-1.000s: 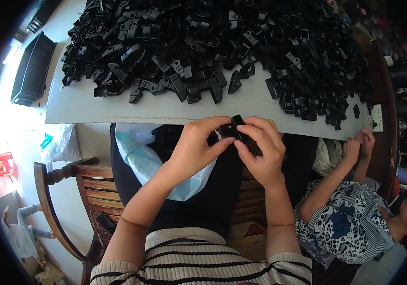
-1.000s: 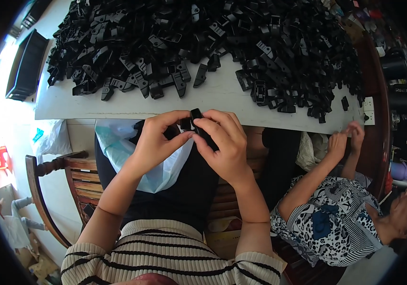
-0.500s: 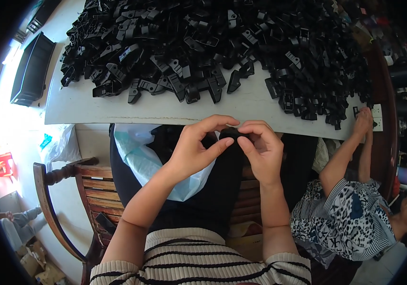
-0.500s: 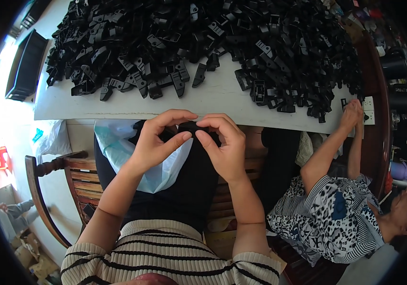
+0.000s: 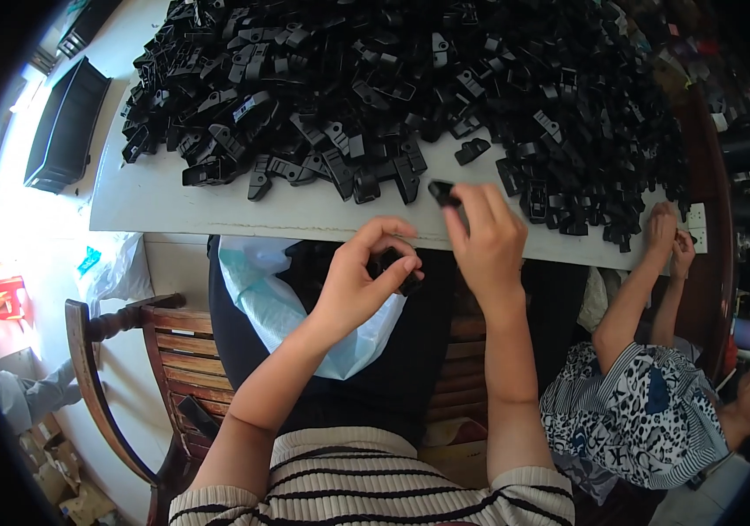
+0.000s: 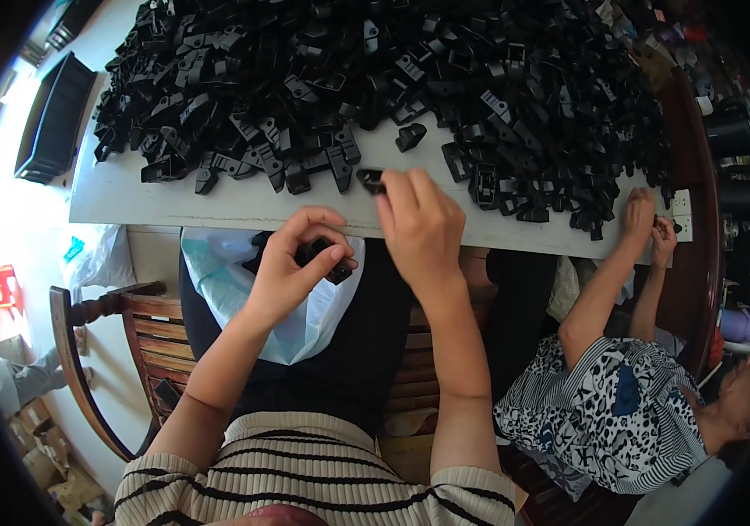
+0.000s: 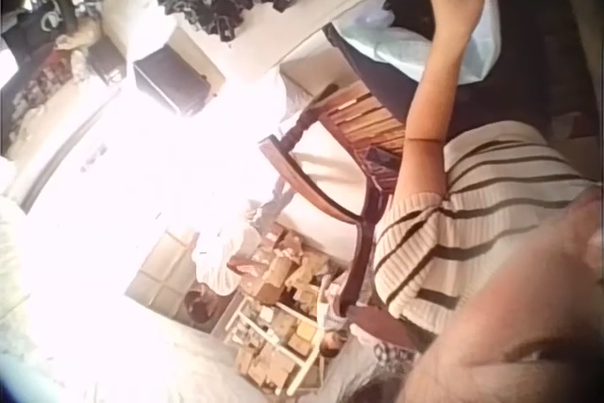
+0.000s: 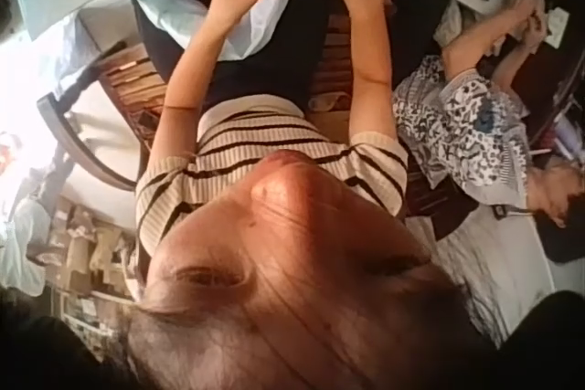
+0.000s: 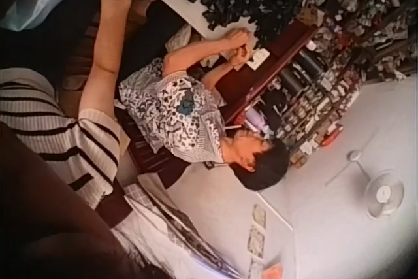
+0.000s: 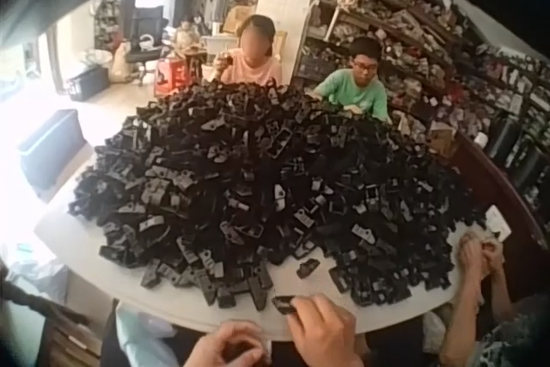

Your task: The recorder is sorting and inspecting small black plastic components from a large pile on a table, placing selected pieces into a white bag.

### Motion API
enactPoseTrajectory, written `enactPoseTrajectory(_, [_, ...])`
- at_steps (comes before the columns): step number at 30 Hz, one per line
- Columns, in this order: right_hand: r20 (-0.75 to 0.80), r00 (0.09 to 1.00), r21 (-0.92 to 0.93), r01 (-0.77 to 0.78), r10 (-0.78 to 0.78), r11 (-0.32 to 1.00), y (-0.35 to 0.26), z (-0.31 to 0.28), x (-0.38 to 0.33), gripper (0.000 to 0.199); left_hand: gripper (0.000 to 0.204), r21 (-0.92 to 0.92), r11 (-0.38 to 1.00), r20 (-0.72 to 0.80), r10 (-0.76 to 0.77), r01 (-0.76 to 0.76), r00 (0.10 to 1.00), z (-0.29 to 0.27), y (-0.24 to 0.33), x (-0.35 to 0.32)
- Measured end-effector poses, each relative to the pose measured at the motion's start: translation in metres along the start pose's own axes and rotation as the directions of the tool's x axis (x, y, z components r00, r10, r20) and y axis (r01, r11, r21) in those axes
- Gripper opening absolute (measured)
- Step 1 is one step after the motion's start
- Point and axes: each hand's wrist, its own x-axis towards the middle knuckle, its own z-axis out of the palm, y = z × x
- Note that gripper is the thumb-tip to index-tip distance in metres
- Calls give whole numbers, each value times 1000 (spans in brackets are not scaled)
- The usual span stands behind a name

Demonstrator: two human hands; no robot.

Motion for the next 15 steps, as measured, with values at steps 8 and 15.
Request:
enactPoseTrajectory(8, [413, 911, 516, -229, -5, 826, -26, -42, 11, 24, 32, 181, 974, -69, 149, -135, 986, -5, -2, -1])
enactPoseTrajectory(15, [76, 996, -122, -32, 42, 992, 7, 38, 68, 20, 32, 161, 982, -2, 103, -102, 995, -15, 6, -15])
